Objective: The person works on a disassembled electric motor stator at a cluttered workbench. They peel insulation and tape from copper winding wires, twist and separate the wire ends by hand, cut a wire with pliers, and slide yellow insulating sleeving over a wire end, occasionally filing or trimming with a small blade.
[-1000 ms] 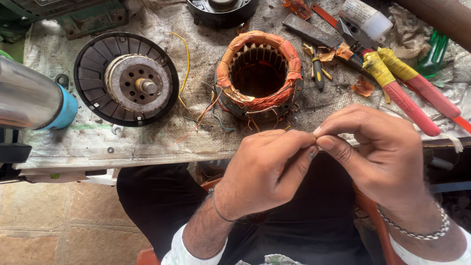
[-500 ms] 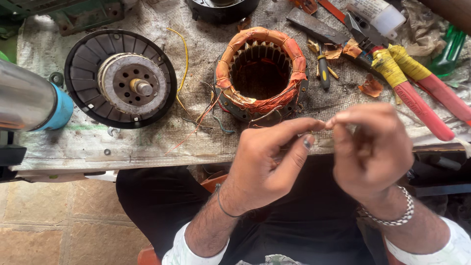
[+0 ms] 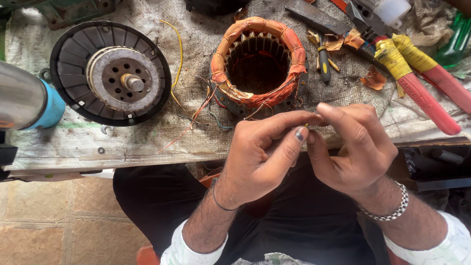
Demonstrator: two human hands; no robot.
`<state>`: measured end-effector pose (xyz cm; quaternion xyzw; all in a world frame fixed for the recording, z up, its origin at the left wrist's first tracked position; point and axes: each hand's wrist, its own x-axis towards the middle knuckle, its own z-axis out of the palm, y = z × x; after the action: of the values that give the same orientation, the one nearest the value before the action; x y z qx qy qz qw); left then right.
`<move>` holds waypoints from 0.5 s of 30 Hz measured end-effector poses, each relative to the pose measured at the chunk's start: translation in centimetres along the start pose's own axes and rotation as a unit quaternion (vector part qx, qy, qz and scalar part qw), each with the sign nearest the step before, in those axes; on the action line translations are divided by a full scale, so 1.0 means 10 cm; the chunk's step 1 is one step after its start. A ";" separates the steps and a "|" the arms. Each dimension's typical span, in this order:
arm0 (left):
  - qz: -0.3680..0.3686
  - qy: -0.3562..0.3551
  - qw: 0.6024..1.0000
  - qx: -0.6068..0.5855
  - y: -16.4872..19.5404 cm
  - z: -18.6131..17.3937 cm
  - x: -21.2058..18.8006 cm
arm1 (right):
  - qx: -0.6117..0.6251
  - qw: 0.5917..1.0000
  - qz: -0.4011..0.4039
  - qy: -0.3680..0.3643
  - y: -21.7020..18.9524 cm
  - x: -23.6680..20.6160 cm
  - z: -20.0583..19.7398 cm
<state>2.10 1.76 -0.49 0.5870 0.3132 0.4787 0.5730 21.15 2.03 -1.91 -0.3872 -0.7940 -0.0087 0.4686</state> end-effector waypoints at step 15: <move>0.001 -0.001 0.999 -0.038 -0.08 -0.02 0.01 | 0.023 1.000 -0.013 0.002 0.06 -0.05 -0.02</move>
<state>2.10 2.03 -1.24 0.5651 0.2938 0.4902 0.5950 21.74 2.07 -2.38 -0.3660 -0.7981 0.0026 0.4786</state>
